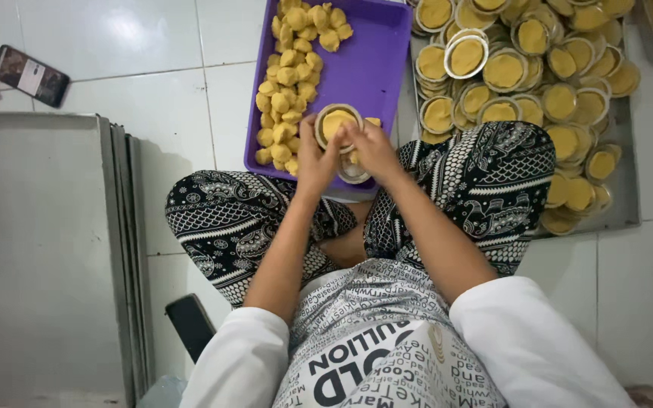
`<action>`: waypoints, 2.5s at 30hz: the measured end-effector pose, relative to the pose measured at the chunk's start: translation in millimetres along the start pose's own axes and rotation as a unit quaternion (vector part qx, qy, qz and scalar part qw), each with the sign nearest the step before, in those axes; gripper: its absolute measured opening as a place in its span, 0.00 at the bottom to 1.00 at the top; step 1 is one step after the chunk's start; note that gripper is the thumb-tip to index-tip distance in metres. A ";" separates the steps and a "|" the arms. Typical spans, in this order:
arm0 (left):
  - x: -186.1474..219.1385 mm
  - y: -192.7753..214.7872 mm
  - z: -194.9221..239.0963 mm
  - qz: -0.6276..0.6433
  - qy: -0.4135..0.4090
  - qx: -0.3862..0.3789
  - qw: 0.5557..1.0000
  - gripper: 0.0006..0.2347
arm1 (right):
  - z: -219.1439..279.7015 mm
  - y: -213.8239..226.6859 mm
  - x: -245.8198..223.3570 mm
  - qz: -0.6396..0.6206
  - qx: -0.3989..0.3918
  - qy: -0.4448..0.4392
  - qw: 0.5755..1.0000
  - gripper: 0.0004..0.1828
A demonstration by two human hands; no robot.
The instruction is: The person sits on the floor and repeatedly picks up yellow dough pieces from a purple tray. They press the dough into small metal rings held in their left hand and place the filled rings onto a large metal tray to the right.
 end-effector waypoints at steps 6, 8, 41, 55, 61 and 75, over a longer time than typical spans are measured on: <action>4.5 -1.3 5.7 -0.031 0.008 -0.073 0.997 0.12 | 3.3 0.3 2.5 0.013 0.037 -0.063 0.997 0.20; 22.2 -2.6 11.5 -0.053 0.016 -0.074 0.996 0.16 | 7.2 -2.6 -11.9 0.042 0.056 -0.058 0.996 0.18; 10.6 22.8 -2.7 0.185 0.194 -0.108 0.957 0.11 | -4.7 10.2 28.7 0.126 0.018 -0.114 0.985 0.25; 8.2 18.1 -17.7 -0.088 0.032 0.040 0.995 0.12 | -91.1 148.0 5.5 -0.115 0.331 -0.307 0.885 0.19; 9.5 10.1 -17.1 -0.047 0.203 0.026 0.978 0.12 | -99.8 208.7 10.3 -0.004 0.420 -0.244 0.874 0.24; -41.4 -3.7 -13.7 0.119 0.163 -0.023 0.979 0.11 | -13.2 46.0 -21.4 0.024 0.106 0.008 0.994 0.18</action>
Point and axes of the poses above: each hand's wrist, its own z-axis away from the middle knuckle, its own y-axis out of the back of the hand, x = y × z, the point moved 2 cm from there along -z, towards the middle knuckle, and after that the axes turned 7 degrees about y, right-handed, at the moved point
